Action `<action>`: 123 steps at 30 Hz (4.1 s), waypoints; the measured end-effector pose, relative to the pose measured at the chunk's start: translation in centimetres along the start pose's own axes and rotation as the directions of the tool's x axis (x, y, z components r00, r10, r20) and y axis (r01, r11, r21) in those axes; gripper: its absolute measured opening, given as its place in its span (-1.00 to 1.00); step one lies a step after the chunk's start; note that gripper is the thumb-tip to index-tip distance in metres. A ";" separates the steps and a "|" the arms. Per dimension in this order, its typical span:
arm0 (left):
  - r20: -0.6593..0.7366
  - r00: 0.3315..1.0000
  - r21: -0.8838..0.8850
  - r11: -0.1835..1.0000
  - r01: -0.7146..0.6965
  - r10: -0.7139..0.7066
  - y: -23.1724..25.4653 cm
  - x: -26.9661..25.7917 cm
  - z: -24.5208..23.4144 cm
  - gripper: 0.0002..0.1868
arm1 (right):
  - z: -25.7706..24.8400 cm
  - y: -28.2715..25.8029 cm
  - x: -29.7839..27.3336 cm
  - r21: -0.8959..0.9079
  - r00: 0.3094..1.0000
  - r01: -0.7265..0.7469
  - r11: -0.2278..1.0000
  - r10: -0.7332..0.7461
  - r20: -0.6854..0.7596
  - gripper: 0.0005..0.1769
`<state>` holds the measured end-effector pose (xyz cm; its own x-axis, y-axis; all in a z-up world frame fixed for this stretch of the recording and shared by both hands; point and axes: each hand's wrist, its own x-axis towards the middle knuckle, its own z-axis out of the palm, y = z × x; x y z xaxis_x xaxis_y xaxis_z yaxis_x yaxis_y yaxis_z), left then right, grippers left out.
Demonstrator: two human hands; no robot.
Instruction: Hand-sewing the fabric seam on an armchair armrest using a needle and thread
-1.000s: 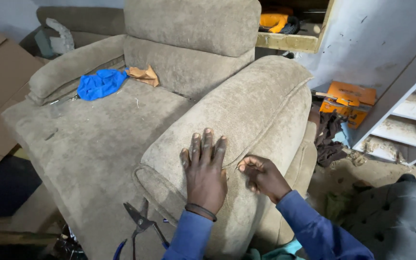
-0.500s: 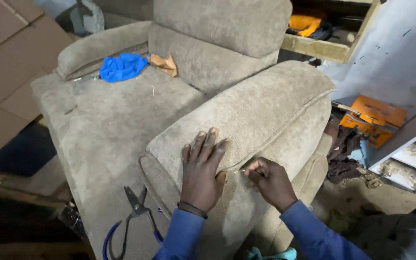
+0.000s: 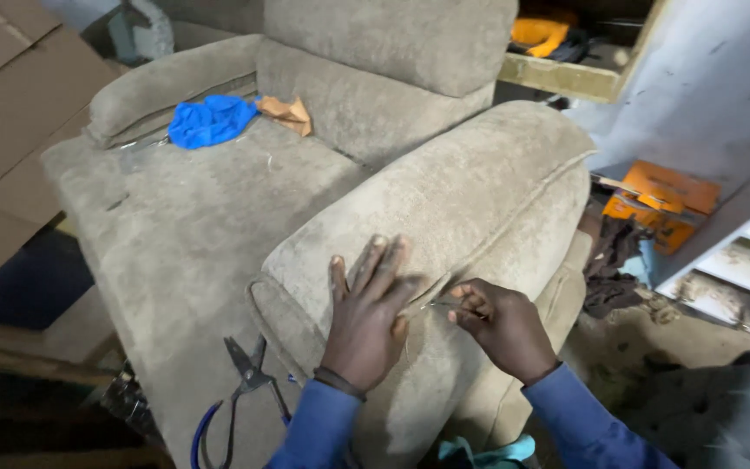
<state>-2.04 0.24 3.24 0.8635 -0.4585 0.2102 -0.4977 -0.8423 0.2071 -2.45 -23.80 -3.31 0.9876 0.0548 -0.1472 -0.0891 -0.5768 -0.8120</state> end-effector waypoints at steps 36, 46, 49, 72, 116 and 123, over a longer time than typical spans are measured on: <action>-0.021 0.986 -0.828 0.555 0.075 -0.164 3.1 -5.0 -4.5 -0.22 | 6.7 -10.3 -12.0 0.464 0.822 0.448 0.765 -0.148 -0.550 -0.64; -0.010 0.954 -0.732 0.648 -0.210 0.298 3.5 -8.1 -0.1 -0.38 | -4.5 4.6 -13.1 0.555 0.597 0.314 0.770 0.294 -0.746 -0.90; -0.096 0.940 -0.670 0.677 -0.305 0.328 3.3 -7.4 0.4 -0.52 | -2.2 8.8 -12.7 0.457 0.617 0.251 0.853 0.223 -0.755 -0.86; -0.114 0.968 -0.359 0.900 -0.249 0.222 3.3 -10.7 4.2 -0.76 | 10.6 0.5 -1.9 0.091 0.783 0.124 0.988 -0.041 -0.621 -0.71; -0.210 0.977 0.032 0.999 -0.030 0.036 -2.2 -4.0 1.0 -0.01 | 8.0 2.7 1.6 0.142 0.936 -0.219 0.965 0.249 -0.250 -0.68; -0.240 0.970 0.024 0.999 -0.033 0.038 -1.9 -4.0 1.1 -0.03 | 8.4 3.8 1.8 0.215 0.952 -0.113 0.970 0.167 -0.255 -0.65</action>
<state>-4.49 3.39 0.92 0.7991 -0.4085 0.4411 -0.5237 -0.8333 0.1771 -2.12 -19.05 -11.35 0.9587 -0.2519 -0.1319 -0.2254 -0.3905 -0.8926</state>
